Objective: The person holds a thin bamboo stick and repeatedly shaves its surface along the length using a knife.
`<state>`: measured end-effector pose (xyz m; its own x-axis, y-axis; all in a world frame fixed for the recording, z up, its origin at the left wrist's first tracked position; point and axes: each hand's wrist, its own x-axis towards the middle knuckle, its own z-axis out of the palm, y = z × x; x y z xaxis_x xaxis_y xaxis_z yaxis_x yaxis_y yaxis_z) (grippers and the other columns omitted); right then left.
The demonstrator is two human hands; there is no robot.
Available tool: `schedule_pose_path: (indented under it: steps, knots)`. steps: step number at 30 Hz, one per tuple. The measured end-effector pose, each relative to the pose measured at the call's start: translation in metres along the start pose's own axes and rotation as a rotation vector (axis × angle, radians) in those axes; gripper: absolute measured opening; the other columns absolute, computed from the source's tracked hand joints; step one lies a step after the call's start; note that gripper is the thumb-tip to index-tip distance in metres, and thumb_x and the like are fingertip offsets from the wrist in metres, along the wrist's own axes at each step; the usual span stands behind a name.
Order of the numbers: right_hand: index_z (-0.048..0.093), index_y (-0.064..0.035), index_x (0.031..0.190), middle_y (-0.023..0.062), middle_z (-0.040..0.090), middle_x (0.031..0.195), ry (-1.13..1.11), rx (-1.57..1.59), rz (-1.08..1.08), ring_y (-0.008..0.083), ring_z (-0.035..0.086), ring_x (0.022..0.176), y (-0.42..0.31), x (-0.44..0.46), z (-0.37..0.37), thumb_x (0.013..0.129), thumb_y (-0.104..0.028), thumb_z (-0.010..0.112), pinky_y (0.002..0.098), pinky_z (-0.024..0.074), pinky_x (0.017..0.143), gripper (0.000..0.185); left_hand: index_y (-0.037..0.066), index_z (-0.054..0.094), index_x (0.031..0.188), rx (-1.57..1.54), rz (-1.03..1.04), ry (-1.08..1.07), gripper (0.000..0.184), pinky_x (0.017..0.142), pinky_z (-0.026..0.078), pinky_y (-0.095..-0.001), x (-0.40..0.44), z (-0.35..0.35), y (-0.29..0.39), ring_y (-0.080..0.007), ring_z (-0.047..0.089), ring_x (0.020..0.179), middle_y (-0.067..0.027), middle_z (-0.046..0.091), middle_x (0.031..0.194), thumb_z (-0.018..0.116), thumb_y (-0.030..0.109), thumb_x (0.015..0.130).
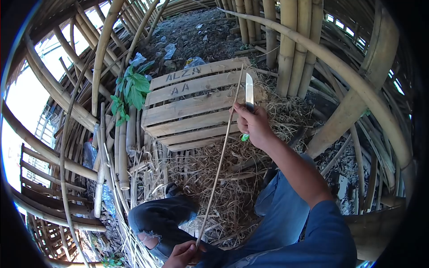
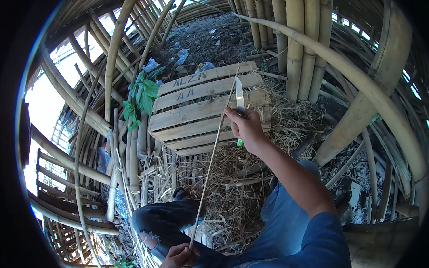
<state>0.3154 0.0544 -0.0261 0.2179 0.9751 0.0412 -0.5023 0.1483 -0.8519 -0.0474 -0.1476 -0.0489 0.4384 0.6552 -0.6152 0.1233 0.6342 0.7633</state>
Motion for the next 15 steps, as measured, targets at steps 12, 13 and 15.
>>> schedule_pose_path:
  steps: [12, 13, 15]
  knots:
    - [0.052, -0.0123, 0.072, -0.0063, 0.035, 0.050, 0.071, -0.029, -0.033, 0.0042, 0.027, 0.039, -0.011, 0.001, -0.004, 0.086, -0.022, 0.065, 0.0228, 0.0191, 0.038, 0.021, 0.000, 0.053, 0.113, 0.084, 0.141, 0.091, 0.035, 0.043, 0.034, -0.0206, 0.015, 0.015, -0.004, -0.0054, 0.041, 0.050, 0.0016, 0.047, 0.065, 0.046, 0.030, 0.096]
    - [0.052, -0.0123, 0.073, -0.0062, 0.035, 0.050, 0.061, -0.039, -0.054, 0.0042, 0.027, 0.039, -0.010, 0.001, -0.004, 0.087, -0.022, 0.064, 0.0229, 0.0190, 0.038, 0.021, 0.000, 0.051, 0.117, 0.115, 0.171, 0.111, 0.037, 0.043, 0.035, -0.0210, 0.016, 0.015, -0.004, -0.0058, 0.043, 0.051, 0.0009, 0.049, 0.067, 0.047, 0.030, 0.096]
    - [0.052, -0.0116, 0.073, -0.0061, 0.035, 0.050, 0.040, -0.036, -0.042, 0.0042, 0.027, 0.039, -0.012, -0.002, -0.002, 0.087, -0.022, 0.064, 0.0230, 0.0191, 0.038, 0.021, 0.000, 0.049, 0.119, 0.156, 0.240, 0.107, 0.043, 0.047, 0.039, -0.0200, 0.019, 0.014, -0.004, -0.0063, 0.047, 0.055, -0.0001, 0.052, 0.072, 0.050, 0.035, 0.094]
